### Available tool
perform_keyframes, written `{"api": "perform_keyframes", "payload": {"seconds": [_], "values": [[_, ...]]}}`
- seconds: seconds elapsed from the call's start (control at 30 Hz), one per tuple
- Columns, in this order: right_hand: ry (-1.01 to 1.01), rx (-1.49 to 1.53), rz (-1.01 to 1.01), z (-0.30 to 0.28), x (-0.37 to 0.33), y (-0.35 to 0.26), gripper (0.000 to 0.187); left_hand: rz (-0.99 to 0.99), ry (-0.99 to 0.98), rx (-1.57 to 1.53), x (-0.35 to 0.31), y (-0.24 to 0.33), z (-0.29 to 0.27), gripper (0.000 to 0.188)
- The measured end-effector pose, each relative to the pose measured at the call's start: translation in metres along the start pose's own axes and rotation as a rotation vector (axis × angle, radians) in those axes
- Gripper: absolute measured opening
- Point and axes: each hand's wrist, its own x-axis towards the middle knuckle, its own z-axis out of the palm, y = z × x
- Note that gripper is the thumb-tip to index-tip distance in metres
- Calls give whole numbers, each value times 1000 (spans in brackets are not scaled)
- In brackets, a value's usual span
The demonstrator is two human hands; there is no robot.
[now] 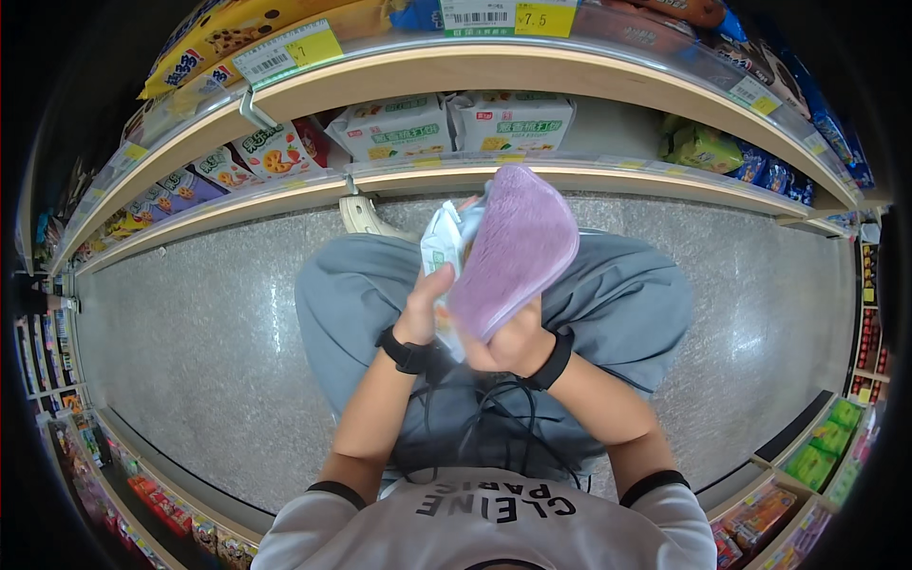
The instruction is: Wipe a package of soda biscuits with a purple cloth.
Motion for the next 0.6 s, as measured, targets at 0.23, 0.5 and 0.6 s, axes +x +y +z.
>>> {"api": "perform_keyframes", "payload": {"seconds": [0.23,0.5,0.6], "values": [[104,252,791,-15,15,55,16,32,-167,-118,-7,-16,-13,85],[120,1148,1016,-24,20,41,23,225,-364,-552,4,4,-6,60],[200,1206,1093,-24,21,44,23,165,121,-65,9,9,-5,51]]}}
